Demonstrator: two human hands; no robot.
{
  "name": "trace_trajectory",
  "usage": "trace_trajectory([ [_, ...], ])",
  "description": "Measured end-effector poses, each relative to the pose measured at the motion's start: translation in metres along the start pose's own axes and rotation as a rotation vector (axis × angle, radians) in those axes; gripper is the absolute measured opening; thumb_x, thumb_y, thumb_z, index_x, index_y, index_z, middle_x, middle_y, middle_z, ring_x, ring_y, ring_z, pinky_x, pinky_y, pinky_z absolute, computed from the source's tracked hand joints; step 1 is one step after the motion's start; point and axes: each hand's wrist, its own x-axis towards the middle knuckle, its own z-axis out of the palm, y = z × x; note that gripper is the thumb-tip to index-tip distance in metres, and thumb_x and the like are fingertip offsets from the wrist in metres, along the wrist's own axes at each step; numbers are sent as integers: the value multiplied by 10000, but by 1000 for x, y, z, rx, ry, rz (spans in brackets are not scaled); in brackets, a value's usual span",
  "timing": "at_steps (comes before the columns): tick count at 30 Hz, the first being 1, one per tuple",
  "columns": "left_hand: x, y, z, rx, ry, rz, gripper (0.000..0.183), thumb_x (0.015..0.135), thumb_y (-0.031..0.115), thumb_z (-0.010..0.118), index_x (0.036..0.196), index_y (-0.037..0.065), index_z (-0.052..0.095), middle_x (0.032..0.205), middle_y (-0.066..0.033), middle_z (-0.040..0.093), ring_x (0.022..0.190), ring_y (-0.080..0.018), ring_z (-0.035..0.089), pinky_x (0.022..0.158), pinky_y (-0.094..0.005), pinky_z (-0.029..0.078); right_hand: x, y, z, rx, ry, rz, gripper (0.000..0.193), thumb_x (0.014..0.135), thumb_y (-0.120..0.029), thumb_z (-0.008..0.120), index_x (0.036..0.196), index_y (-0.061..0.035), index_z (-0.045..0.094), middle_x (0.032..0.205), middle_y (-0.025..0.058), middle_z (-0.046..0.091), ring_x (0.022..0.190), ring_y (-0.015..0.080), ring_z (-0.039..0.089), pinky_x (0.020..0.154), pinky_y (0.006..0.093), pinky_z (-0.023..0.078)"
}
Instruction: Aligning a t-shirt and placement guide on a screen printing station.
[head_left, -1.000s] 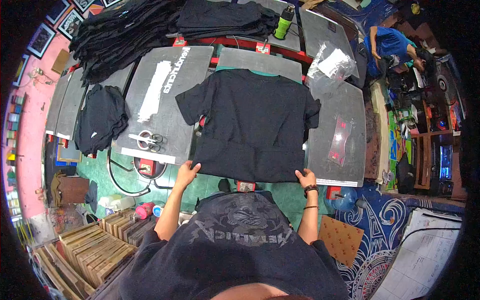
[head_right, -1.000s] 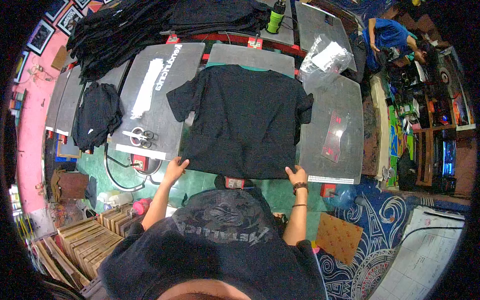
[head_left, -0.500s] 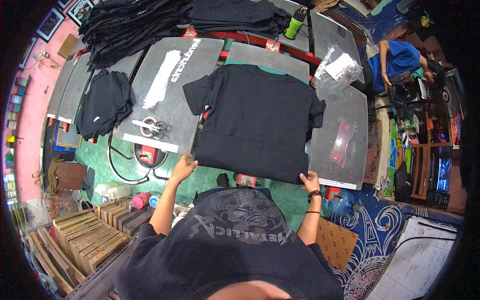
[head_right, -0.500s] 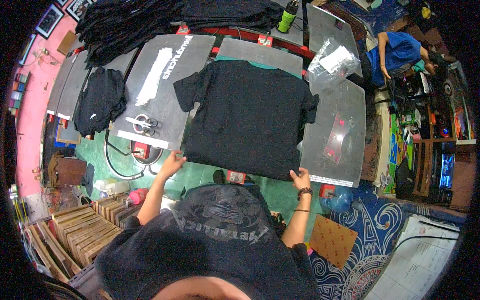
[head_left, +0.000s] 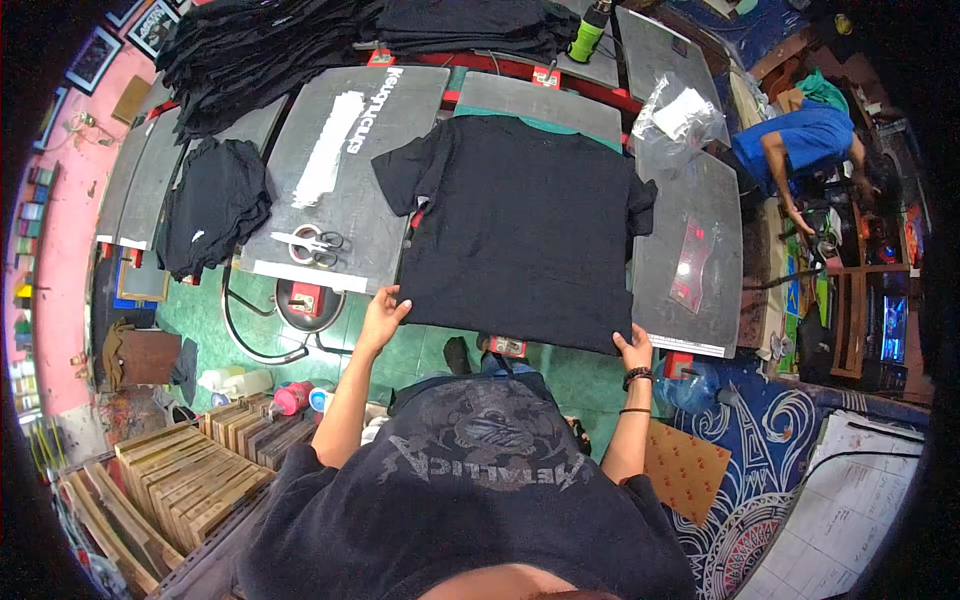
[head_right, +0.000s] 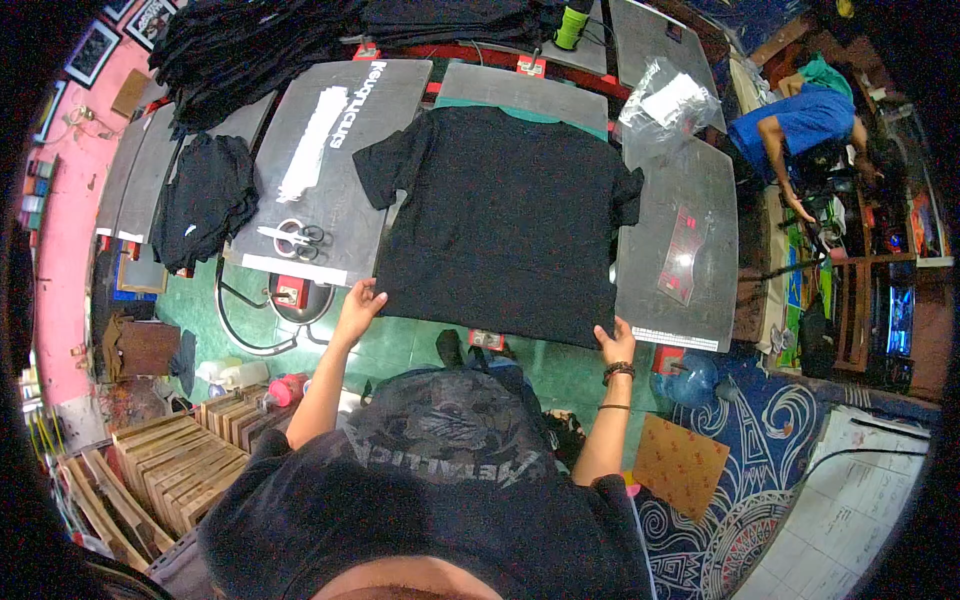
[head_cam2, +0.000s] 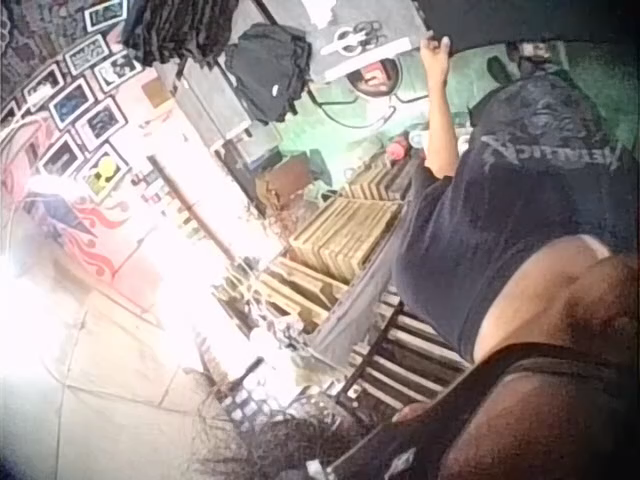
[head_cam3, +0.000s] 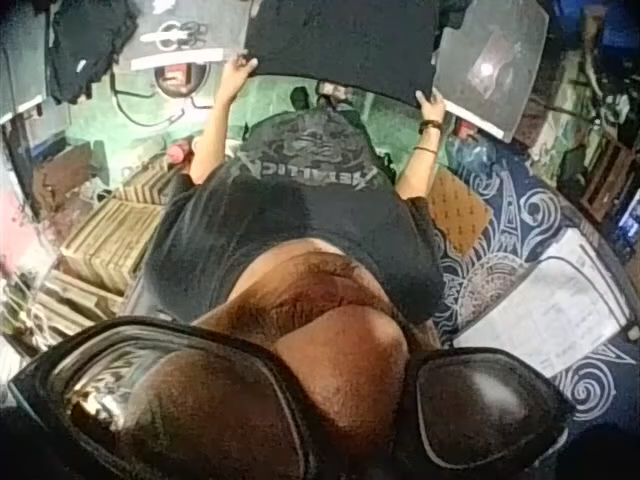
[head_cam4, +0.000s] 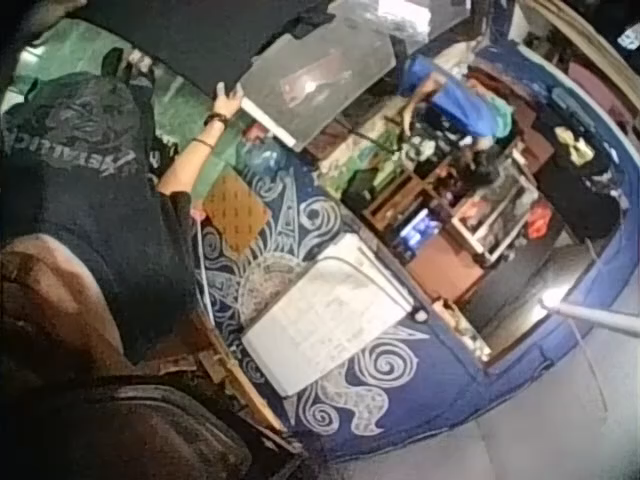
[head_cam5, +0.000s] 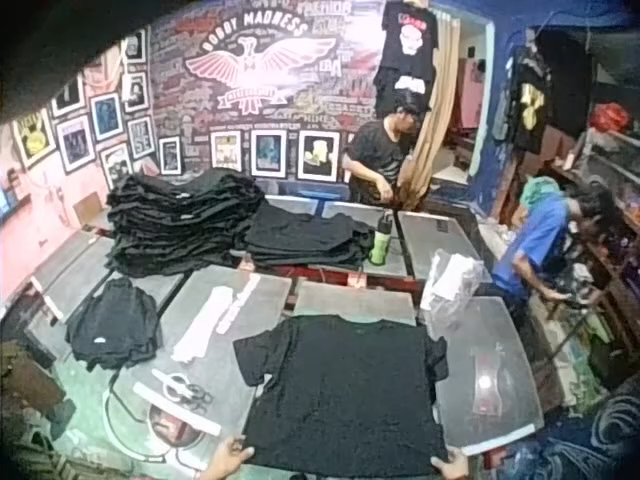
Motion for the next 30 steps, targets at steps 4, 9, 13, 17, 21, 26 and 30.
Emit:
trace_trajectory([
  [4,-4,-3,0,-156,7,-41,455,943,114,729,1334,-15,535,900,-35,675,777,-102,642,696,-274,525,-8,21,-11,-205,51,38,686,785,-161,884,1357,55,575,1250,217,683,1096,293,682,996,423,522],
  [9,-7,-13,-9,76,37,-152,423,910,108,744,1291,26,577,906,-76,679,793,-184,683,714,-336,547,-20,-21,-4,-369,14,170,503,836,-49,809,1297,-17,609,1037,112,737,907,195,716,791,344,582],
  [13,1,29,0,588,253,169,310,872,94,731,1161,45,628,931,-133,635,882,-337,647,799,-447,507,-1,-95,8,-607,141,-28,376,860,-126,754,1212,-37,656,1193,187,683,1004,366,690,901,433,539],
  [17,53,114,55,686,229,483,254,885,118,706,1120,41,649,1100,-174,630,1073,-380,603,917,-467,483,53,-163,54,-590,294,-351,483,910,-170,712,1340,-1,569,1370,236,572,1270,415,538,1074,469,436],
  [21,131,146,141,624,21,672,452,885,176,729,1294,38,594,1450,-226,491,1332,-439,480,1112,-481,411,121,-208,148,-614,208,-650,664,924,-252,702,1458,45,442,1509,256,450,1421,465,378,1188,541,299],
  [26,231,142,184,937,56,641,635,1002,451,559,1509,83,456,1627,-212,309,1510,-453,247,1195,-643,210,189,-211,224,-815,124,-690,761,991,-477,568,1552,-6,363,1631,214,319,1520,427,254,1234,580,196],
  [30,271,146,174,1147,101,542,682,1013,558,471,1579,189,371,1688,-120,221,1553,-417,146,1213,-647,139,221,-203,219,-924,115,-612,778,1020,-564,454,1588,-47,329,1669,150,276,1545,394,200,1246,589,124],
])
